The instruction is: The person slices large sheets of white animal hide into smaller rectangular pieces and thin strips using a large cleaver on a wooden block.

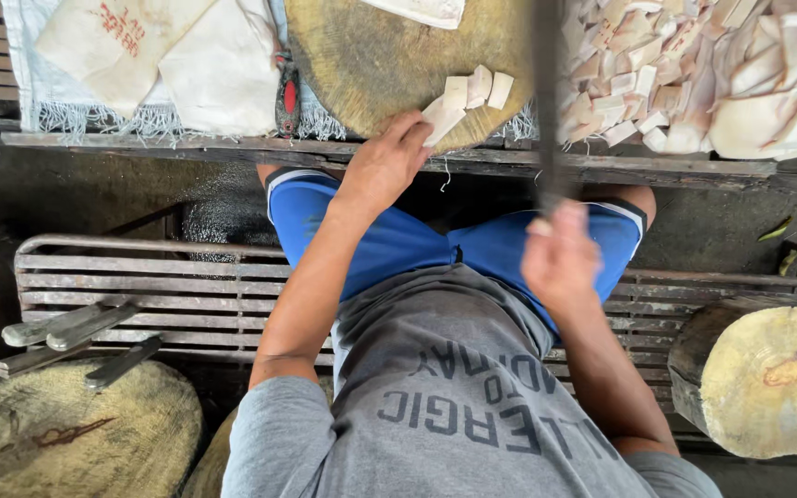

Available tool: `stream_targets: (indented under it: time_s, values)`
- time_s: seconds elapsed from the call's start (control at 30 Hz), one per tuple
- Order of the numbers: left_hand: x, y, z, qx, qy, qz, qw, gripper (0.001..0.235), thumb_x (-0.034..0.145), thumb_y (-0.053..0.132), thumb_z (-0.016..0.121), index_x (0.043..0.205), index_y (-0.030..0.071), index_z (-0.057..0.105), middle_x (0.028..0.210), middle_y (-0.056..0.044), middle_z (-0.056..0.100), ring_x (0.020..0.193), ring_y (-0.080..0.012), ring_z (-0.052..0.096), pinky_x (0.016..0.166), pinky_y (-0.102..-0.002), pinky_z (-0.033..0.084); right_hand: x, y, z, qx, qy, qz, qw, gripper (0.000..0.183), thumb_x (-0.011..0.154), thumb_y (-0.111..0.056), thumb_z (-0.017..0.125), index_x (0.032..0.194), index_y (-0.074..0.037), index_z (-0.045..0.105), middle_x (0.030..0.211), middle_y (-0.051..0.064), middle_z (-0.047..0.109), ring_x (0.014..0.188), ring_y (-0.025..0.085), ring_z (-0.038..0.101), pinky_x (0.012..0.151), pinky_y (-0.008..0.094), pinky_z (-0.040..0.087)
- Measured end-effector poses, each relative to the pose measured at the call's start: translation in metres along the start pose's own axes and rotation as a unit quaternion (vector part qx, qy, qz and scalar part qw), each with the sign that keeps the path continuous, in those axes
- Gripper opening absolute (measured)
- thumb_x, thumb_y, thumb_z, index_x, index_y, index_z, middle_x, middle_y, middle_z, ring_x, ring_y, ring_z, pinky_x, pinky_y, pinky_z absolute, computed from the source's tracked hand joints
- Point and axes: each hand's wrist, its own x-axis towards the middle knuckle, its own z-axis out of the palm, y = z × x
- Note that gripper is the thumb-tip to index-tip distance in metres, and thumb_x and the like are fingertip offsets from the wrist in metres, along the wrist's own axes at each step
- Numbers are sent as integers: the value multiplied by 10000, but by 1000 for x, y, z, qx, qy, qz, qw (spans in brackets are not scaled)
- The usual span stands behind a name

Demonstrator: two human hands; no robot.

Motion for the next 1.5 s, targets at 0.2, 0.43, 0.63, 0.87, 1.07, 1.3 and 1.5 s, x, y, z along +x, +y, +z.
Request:
stream_targets:
  time_s: [0.2,0.43,0.63,0.87,1.07,1.3,1.5]
  values:
    - [2,-4,-3,5,18,16,1000,244,914,109,734,1134,36,657,1219,-122,613,1151,-348,613,972,-431,533,7,6,0,-18,-147,8,989,643,970,-49,666,1573,-189,491,1040,200,731,796,388,697,693,453,571]
    - [4,-3,5,-28,30,-3,999,208,914,115,768,1056,29,643,1188,-127,602,1144,-340,604,953,-427,532,-6,-6,-36,150,35,21,988,562,1126,-4,540,1630,-157,343,1056,169,701,704,185,662,640,327,590]
    - [6,0,-4,-32,23,-5,999,174,882,128,782,988,46,670,1110,-103,618,1102,-334,586,947,-441,525,-12,0,16,-57,-200,1,978,629,932,-58,630,1534,-108,457,906,173,703,711,411,676,631,492,546]
    - [6,-8,-24,-103,12,1,995,187,883,113,784,1023,32,689,1134,-121,656,1097,-345,625,954,-421,520,-6,4,-17,43,-90,76,992,528,1042,-45,614,1553,-81,486,1099,257,697,873,391,730,734,424,586]
    - [9,-44,-56,-157,147,-142,966,142,912,0,733,1035,57,693,1113,-129,665,1059,-307,676,930,-388,549,-24,-9,-29,64,-185,93,976,568,963,-67,669,1508,-149,532,888,225,711,692,361,720,646,410,574]
    - [49,-54,-56,-81,66,-40,994,245,944,-15,678,1180,52,690,1248,-138,687,1221,-348,643,1089,-419,513,-34,5,-16,46,-182,79,979,564,966,-44,649,1508,-133,521,950,264,717,725,388,711,628,434,562]
    - [53,-30,-21,-41,-3,-61,997,459,812,86,761,1237,18,599,1237,-227,605,1182,-405,570,1014,-473,479,-40,14,-35,55,-163,153,973,576,981,-40,620,1537,-128,495,835,238,697,656,323,711,605,402,556]
